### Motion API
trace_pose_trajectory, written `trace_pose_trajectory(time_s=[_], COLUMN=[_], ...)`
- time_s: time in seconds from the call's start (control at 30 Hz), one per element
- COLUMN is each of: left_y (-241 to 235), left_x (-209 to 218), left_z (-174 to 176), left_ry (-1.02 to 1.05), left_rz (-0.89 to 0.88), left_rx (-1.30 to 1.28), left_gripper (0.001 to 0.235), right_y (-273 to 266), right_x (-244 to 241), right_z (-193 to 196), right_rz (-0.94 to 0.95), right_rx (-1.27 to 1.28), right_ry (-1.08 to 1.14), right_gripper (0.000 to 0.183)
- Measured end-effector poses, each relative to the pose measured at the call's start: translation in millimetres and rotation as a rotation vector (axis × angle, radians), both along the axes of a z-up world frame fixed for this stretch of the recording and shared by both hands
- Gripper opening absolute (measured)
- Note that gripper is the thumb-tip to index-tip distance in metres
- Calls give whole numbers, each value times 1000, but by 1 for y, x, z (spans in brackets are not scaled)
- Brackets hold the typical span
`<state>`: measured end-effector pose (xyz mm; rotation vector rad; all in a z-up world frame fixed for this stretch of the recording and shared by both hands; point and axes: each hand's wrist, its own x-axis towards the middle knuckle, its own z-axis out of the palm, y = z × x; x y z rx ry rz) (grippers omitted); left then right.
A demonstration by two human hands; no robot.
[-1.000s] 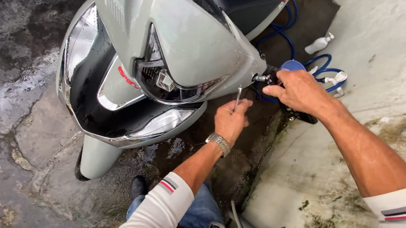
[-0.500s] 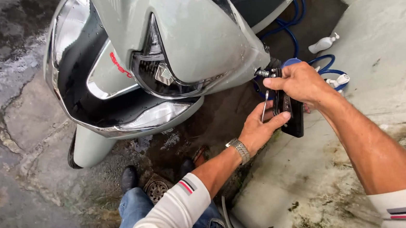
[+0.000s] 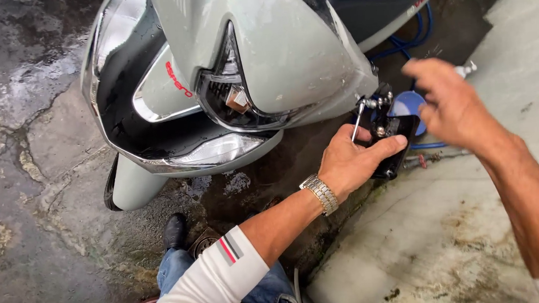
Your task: The person removes a black plastic cover from a scooter, then uses a wrench to tighten a bolt on the front assembly. They wash the cover with a cloth and soapy water, then reattach it to the scooter using a screwdriver.
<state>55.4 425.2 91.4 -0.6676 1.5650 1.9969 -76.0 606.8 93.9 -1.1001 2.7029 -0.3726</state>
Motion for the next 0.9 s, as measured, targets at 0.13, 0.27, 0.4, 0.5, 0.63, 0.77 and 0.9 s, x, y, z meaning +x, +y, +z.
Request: trace_pose_trajectory(time_s=[0.13,0.27,0.4,0.5,0.63,0.77,0.9], left_y=[-7,-20,10,40,82,100,110], left_x=[-16,-18,-12,-20,-67,-92,-101], left_z=[8,-1,-45,-65,-109,-111,-131], left_ry=[1,143,98,-6,-8,2,-32], left_rz=[-2,217,433,457,616,770,811], left_rx=[-100,300,225,233,567,695,573], left_gripper=[51,60,33,19,35,27,26], right_y=[-20,-30,-58,-50,-20,-24,11], right_x=[6,13,25,21,-2,9,15], right_z=[-3,-1,5,-14,-55,-38,-26], right_rz=[221,-42,-690,-1035,-1183,-1178,-923], right_rx=[137,-4,-251,-593,-680,-719,-679], right_ry=[-43,-97,-405,-681,-865,-954,-564], right_gripper=[52,34,18,29,43,58,75])
